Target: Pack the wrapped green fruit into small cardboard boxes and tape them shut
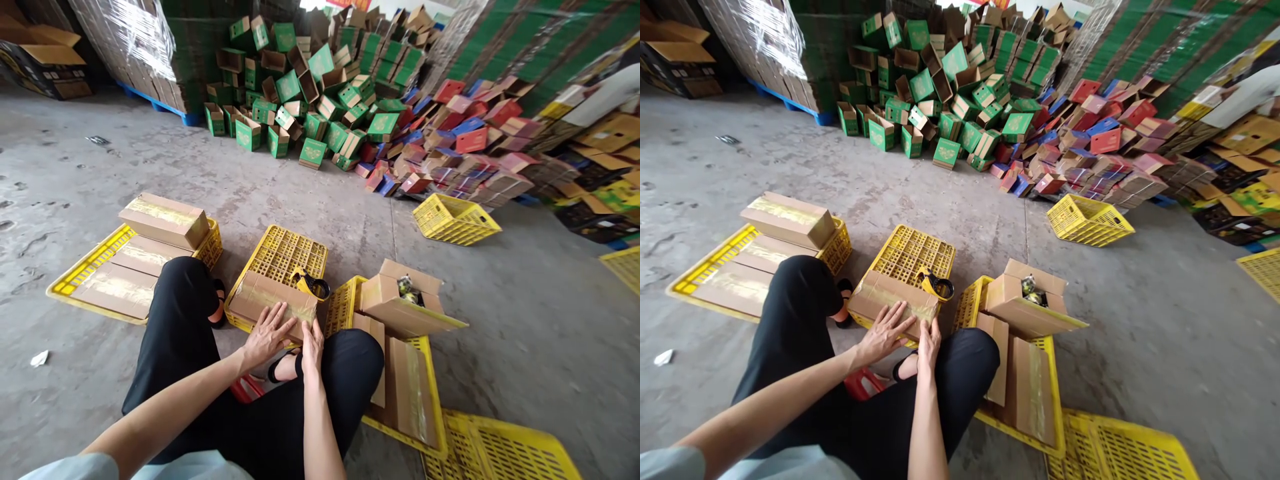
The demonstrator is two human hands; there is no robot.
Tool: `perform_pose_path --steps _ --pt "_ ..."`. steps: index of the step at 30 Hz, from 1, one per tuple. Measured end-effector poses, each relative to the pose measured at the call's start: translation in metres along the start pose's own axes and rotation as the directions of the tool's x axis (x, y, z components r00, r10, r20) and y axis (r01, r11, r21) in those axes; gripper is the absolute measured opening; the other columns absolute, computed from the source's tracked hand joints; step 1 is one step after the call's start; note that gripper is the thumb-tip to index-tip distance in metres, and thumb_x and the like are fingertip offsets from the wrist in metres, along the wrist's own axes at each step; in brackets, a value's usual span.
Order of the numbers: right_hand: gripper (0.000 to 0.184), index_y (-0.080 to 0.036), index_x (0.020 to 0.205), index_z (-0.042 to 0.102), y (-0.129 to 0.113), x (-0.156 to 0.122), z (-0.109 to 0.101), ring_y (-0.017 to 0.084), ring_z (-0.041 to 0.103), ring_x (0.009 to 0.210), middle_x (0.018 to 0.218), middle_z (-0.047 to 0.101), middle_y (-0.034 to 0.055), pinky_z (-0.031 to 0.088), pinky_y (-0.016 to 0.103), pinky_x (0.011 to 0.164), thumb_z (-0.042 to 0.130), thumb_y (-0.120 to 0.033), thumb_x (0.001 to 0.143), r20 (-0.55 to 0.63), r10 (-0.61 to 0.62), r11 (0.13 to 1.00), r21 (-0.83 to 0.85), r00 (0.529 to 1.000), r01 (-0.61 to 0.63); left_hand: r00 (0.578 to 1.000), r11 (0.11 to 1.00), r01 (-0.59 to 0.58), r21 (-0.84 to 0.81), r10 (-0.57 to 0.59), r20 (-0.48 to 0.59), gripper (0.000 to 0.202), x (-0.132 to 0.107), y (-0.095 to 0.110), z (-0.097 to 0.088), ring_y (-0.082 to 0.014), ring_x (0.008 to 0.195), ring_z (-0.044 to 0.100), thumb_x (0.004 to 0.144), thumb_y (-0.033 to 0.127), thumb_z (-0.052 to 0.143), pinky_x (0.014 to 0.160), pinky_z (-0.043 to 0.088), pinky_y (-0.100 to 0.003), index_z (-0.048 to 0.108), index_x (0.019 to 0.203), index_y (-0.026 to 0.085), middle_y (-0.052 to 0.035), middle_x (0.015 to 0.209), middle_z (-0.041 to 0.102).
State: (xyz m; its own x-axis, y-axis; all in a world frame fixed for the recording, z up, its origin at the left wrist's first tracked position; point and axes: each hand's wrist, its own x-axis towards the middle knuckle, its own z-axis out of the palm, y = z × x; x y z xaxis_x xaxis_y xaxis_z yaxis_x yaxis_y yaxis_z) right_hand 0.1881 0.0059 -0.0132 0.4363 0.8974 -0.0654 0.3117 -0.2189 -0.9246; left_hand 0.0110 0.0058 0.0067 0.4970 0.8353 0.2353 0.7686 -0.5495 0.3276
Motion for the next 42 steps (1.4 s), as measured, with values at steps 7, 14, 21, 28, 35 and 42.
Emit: perform_pose_path --steps 7,14,21,28,35,42 --pt "0.076 -0.008 0.139 0.068 -0.001 -0.004 -0.004 0.034 0.062 0.132 0.143 0.066 0.0193 0.049 0.044 0.108 0.048 -0.063 0.091 -0.089 0.034 0.999 0.043 0.995 -0.030 1.000 1.000 0.005 -0.002 -0.005 -0.016 0.061 -0.002 -0.007 -0.005 -0.0301 0.158 0.032 0.104 0.045 0.056 0.124 0.032 -0.051 0.042 0.161 0.030 -0.0117 0.172 0.029" --pt "0.093 -0.005 0.138 0.068 0.012 -0.002 0.013 0.037 0.067 0.125 0.135 0.070 0.0244 0.051 0.044 0.103 0.031 -0.078 0.094 -0.075 -0.068 0.979 -0.198 0.995 0.052 0.951 0.956 0.293 0.005 -0.291 -0.107 0.062 -0.010 -0.059 -0.014 -0.0327 0.156 0.035 0.108 0.052 0.041 0.127 0.026 -0.057 0.040 0.161 0.019 -0.0168 0.167 0.038" --pt "0.107 0.001 0.134 0.068 0.011 -0.007 0.028 0.039 0.072 0.116 0.126 0.072 0.0302 0.055 0.047 0.097 0.017 -0.084 0.093 0.019 -0.063 0.951 -0.301 0.998 0.066 0.695 0.663 0.660 -0.354 -0.718 -0.048 0.086 -0.011 -0.109 -0.029 -0.0387 0.161 0.018 0.101 0.059 0.049 0.127 0.025 -0.056 0.025 0.164 0.006 -0.0269 0.172 0.020" --pt "0.085 0.004 0.153 0.047 -0.008 -0.025 0.037 0.040 0.045 0.149 0.157 0.046 0.0316 0.040 0.056 0.118 0.017 -0.061 0.108 0.018 -0.395 0.799 -0.486 0.918 0.354 0.637 0.474 0.644 -0.601 -0.767 0.078 0.077 -0.011 -0.123 -0.041 -0.0379 0.138 0.057 0.092 0.053 0.064 0.114 0.044 -0.049 0.044 0.154 0.012 -0.0213 0.149 0.058" --pt "0.077 -0.004 0.158 0.044 -0.018 -0.031 0.046 0.041 0.020 0.160 0.168 0.032 0.0267 0.029 0.065 0.123 0.025 -0.059 0.108 0.140 -0.460 0.730 -0.502 0.877 0.464 0.579 0.376 0.598 -0.708 -0.813 0.059 0.061 -0.005 -0.120 -0.047 -0.0332 0.123 0.066 0.089 0.042 0.067 0.107 0.050 -0.046 0.057 0.141 0.012 -0.0174 0.134 0.067" --pt "0.098 -0.009 0.160 0.043 -0.019 -0.019 0.030 0.042 0.029 0.157 0.173 0.019 0.0249 0.032 0.057 0.124 0.045 -0.081 0.094 0.023 -0.291 0.890 -0.360 0.956 0.280 0.714 0.535 0.428 -0.729 -0.694 -0.090 0.046 -0.003 -0.099 -0.075 -0.0300 0.117 0.067 0.092 0.039 0.059 0.103 0.052 -0.044 0.067 0.130 0.015 -0.0132 0.125 0.072"
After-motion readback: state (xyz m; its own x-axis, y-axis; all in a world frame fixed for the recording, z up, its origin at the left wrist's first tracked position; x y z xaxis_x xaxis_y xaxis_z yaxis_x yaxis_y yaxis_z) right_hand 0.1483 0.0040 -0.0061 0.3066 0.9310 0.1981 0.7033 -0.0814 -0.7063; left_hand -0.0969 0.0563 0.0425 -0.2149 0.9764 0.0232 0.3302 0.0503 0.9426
